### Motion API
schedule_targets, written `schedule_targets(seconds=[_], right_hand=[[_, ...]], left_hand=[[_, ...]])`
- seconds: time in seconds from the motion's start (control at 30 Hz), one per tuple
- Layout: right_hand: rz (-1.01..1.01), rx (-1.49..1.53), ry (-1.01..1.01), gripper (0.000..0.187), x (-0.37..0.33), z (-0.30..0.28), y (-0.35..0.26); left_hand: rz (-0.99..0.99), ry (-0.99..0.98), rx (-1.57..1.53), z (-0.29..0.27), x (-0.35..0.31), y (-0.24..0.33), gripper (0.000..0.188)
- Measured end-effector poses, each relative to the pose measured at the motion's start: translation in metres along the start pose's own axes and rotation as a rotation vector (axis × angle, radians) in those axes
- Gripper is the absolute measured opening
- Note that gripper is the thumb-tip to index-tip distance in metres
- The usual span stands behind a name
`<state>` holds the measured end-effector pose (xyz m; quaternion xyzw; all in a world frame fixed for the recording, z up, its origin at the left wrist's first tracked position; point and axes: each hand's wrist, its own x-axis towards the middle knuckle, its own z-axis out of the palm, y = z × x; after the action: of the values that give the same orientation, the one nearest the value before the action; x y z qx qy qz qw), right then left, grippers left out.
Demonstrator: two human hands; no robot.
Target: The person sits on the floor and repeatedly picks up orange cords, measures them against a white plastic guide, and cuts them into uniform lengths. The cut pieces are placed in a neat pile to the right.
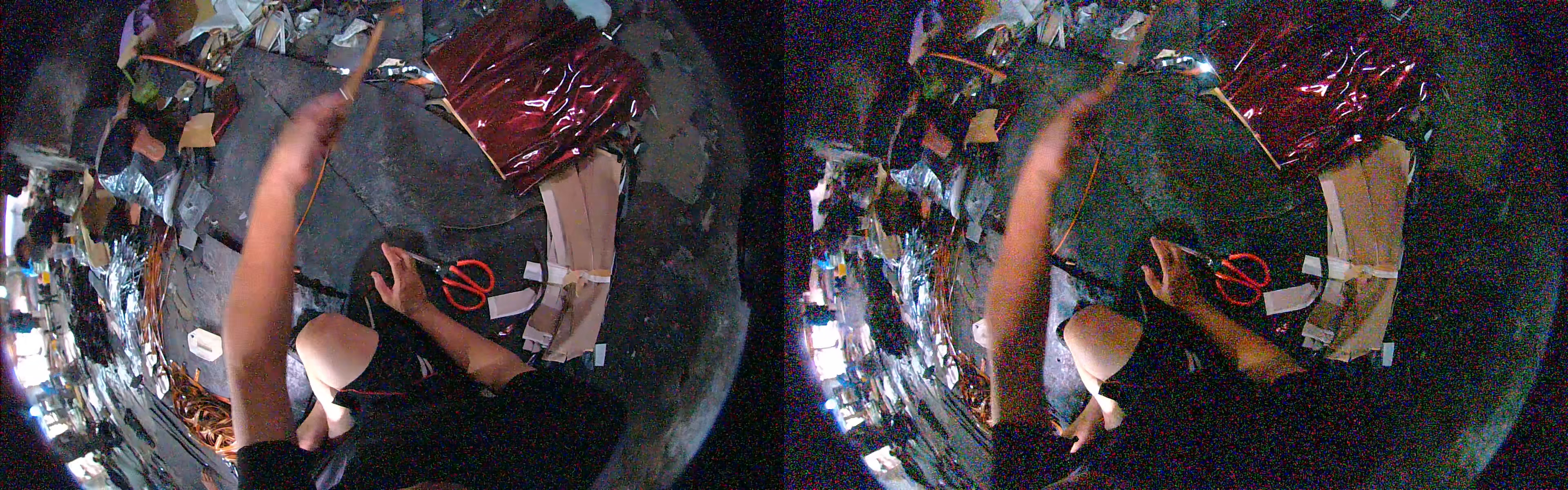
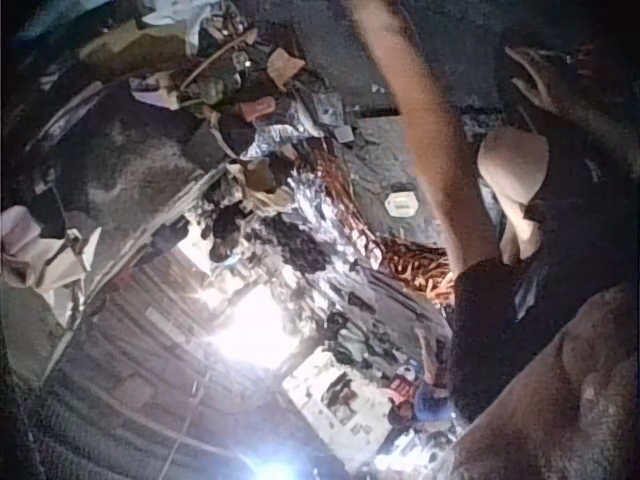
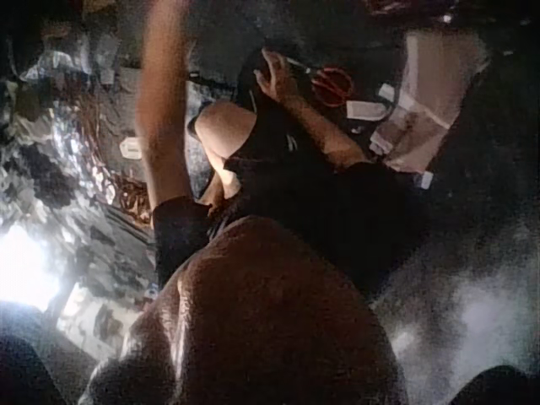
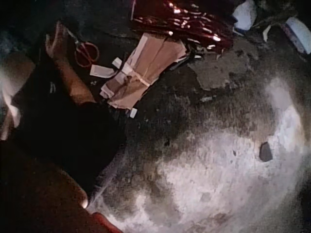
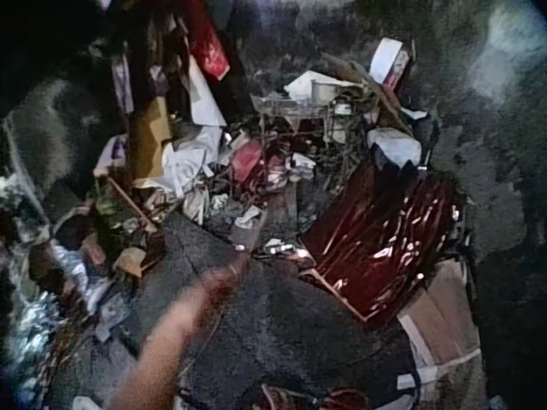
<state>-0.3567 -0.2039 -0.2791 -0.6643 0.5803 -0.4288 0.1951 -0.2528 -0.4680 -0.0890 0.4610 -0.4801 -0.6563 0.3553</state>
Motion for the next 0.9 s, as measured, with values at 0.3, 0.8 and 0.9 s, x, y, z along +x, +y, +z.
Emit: schedule_targets(seconds=[0.3, 0.8, 0.9], right_hand=[[-0.018, -0.022, 0.042, 0.067, 0.003, -0.004, 0.003], [-0.091, -0.170, 0.050, 0.062, 0.007, 0.016, -0.012], [0.066, 0.028, 0.007, 0.060, 0.051, 0.038, -0.021]], left_hand=[[0.014, -0.056, 1.029, -0.032, -0.012, -0.137, 0.038], [-0.008, 0.841, 0.414, -0.222, -0.464, -0.239, 0.023], [-0.031, 0.974, 0.181, -0.276, -0.595, -0.315, 0.029]])
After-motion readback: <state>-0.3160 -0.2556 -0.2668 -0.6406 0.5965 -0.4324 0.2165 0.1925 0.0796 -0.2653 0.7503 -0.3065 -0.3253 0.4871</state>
